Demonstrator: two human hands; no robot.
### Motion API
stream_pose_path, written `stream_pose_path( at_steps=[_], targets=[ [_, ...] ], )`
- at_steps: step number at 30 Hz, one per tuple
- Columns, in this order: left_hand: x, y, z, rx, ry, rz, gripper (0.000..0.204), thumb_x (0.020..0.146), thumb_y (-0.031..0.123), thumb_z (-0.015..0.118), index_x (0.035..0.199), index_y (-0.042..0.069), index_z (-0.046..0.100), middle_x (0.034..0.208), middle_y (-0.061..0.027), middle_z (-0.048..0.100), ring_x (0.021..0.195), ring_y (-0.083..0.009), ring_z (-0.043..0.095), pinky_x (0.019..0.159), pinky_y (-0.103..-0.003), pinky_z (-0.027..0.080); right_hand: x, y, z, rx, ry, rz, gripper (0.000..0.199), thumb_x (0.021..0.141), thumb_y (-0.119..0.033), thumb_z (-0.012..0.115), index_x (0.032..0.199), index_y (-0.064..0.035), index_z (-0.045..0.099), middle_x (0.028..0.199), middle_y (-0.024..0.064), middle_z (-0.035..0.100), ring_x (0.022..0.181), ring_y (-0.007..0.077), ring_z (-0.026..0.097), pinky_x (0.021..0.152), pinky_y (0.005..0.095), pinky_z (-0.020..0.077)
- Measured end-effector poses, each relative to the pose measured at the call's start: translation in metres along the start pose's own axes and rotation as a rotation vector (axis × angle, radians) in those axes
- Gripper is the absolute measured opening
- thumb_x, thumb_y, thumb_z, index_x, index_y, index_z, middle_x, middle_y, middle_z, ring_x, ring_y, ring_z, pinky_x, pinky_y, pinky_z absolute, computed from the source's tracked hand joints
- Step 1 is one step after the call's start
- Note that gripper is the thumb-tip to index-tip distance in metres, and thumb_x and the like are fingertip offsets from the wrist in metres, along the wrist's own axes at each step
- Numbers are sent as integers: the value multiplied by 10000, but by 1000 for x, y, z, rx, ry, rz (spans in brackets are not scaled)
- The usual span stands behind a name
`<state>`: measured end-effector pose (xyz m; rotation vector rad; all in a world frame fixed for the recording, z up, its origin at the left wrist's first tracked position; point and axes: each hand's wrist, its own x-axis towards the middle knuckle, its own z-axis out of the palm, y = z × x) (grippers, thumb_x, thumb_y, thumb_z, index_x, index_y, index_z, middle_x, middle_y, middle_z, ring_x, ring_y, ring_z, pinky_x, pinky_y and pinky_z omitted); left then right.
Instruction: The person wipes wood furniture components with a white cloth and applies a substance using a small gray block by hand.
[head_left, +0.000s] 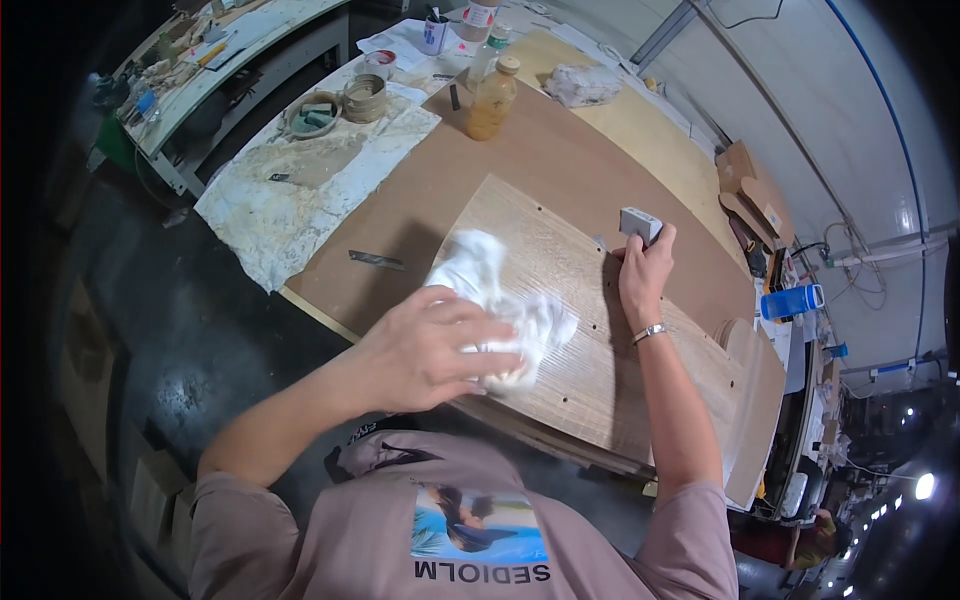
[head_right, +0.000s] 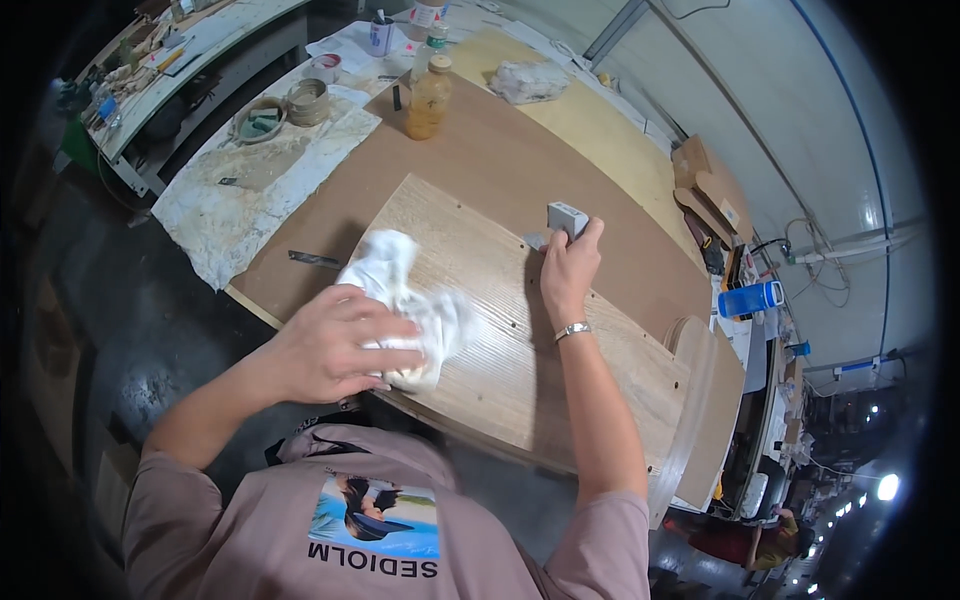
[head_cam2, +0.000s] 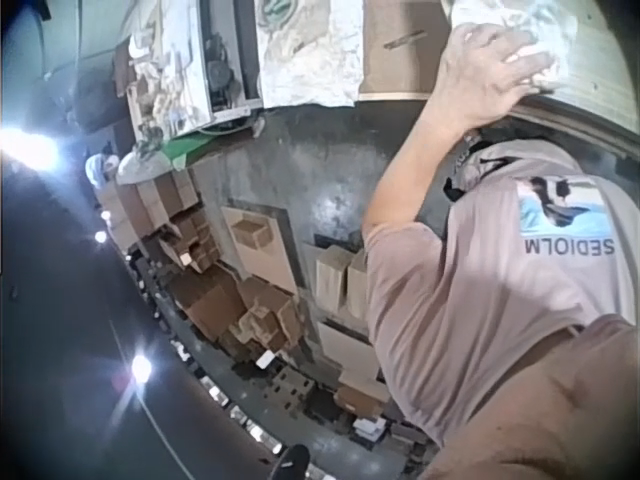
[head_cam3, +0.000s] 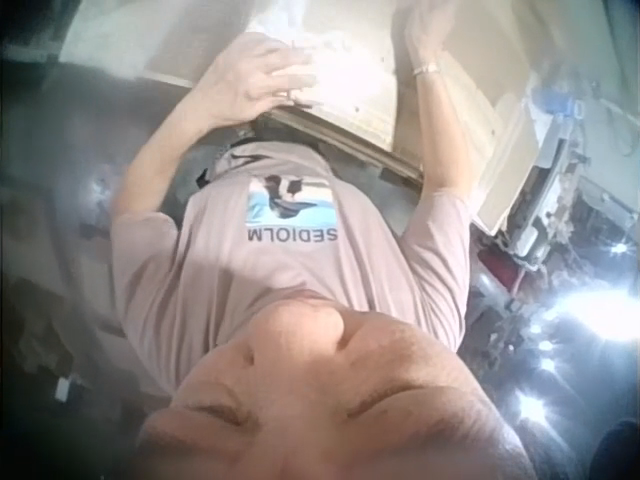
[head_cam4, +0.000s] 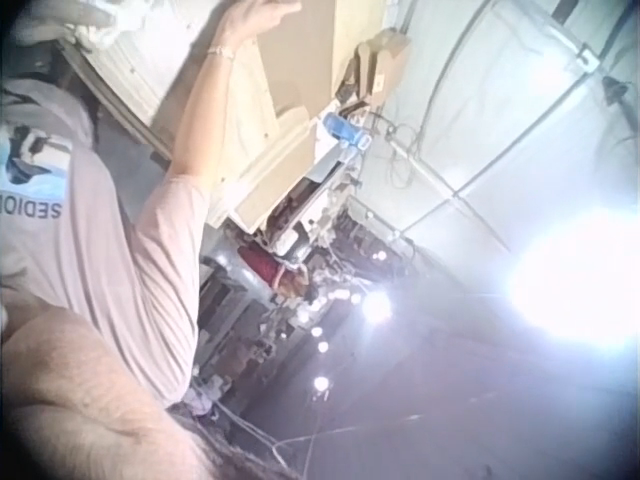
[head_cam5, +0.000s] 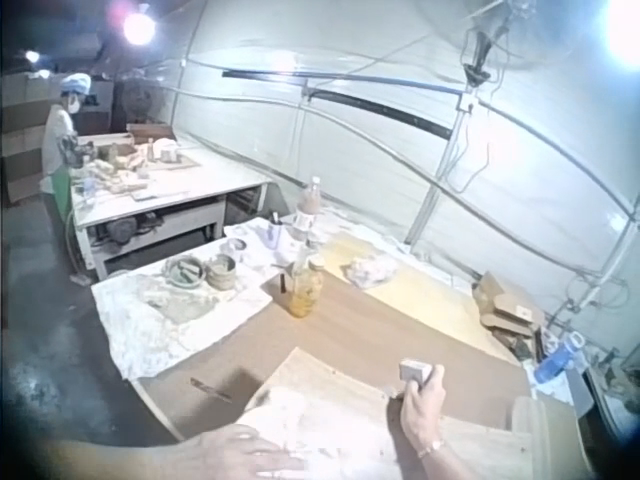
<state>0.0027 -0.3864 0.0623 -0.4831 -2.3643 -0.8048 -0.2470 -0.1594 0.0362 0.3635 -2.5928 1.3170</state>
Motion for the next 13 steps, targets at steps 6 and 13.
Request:
stream_pose_path(
  at_steps=[6, 13],
  targets=[
    [7, -128, -17, 228, 177, -313, 285, 833, 109, 668, 1115, 94, 711, 1112, -125, 683, 1045, -333, 610, 956, -419, 486, -4, -6, 5, 42, -2, -15, 230, 944, -71, 503, 1139, 35, 440, 821, 213, 682, 662, 258, 717, 611, 376, 549],
    [22, -116, 28, 44, -207, 34, 356, 855, 371, 736, 1204, 299, 725, 1342, 37, 625, 1235, -212, 525, 1109, -489, 329, 1, 0, 2, 73, 24, 30, 289, 941, -62, 538, 1198, 30, 445, 877, 210, 704, 681, 247, 724, 619, 341, 562]
  ],
)
